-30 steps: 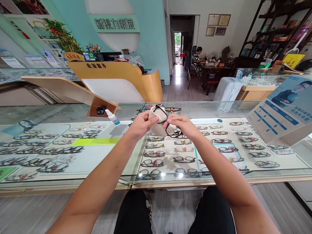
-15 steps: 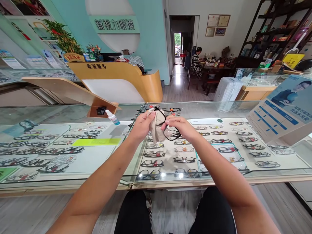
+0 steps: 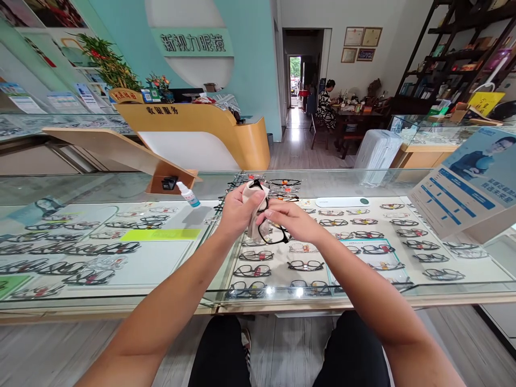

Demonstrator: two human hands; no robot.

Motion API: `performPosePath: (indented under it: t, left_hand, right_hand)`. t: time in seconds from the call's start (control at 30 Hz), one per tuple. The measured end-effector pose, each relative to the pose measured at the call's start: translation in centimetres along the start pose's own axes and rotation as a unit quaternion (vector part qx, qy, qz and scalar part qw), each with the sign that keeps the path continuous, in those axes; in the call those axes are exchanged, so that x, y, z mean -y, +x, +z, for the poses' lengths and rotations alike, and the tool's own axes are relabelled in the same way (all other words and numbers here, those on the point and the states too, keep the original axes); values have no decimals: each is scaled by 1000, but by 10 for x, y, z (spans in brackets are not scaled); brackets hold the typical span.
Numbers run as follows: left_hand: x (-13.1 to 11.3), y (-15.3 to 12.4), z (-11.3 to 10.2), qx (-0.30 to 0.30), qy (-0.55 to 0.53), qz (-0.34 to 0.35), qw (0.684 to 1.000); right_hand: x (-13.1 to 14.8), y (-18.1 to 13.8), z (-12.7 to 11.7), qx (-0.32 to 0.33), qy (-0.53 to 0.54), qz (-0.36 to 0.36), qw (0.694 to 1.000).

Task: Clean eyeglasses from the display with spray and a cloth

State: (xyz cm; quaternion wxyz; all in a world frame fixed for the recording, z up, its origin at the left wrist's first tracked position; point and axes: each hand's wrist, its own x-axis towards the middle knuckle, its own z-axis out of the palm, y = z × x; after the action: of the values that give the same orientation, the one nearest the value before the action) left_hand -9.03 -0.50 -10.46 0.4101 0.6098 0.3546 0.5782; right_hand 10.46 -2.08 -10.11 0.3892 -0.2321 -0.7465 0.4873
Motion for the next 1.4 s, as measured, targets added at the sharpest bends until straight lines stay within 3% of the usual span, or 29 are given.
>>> performPosePath:
  t: [0.17,0.33,0.47,0.6,0.77,0.87,1.03,1.13,1.2,1.33,1.4]
  left_hand:
    - [2,3,0,-12,-15,11,1000]
    - [2,10,-8,93,-126,-87,984]
    - [-5,9,-11,140,-123,-93,978]
    - [-5,4,-5,100,-73,-53,991]
    - [5,1,2,9,-58,-24,998]
    - [8,5,5,20,-159,-92,983]
    - [-5,11,8,43,-345,-172,922]
    - [-12,13,6,43,-405,-190,893]
    - [-15,12,4,42,-417,-198,886]
    - [-16,11,6,42,-411,-216,885]
    - [-14,10,10,40,-407,-208,889]
  right_hand:
    - [3,-1,0,-19,-17,-2,1000]
    - [8,-3,-8,-71,16,3,997]
    - [10,-4,-13,-80,51,19,995]
    - [7,-4,-11,-48,14,12,999]
    - [3,-2,-4,-5,-8,8,1000]
    - [4,-2,-5,-43,1,0,999]
    - [9,-5,-16,-158,-23,-23,987]
    - [10,-8,-19,-214,-186,-92,955]
    - [9,-9,-15,-212,-354,-115,904]
    - [2,-5,6,-128,-609,-46,781]
    - [-2,-2,16,-97,-659,-8,746]
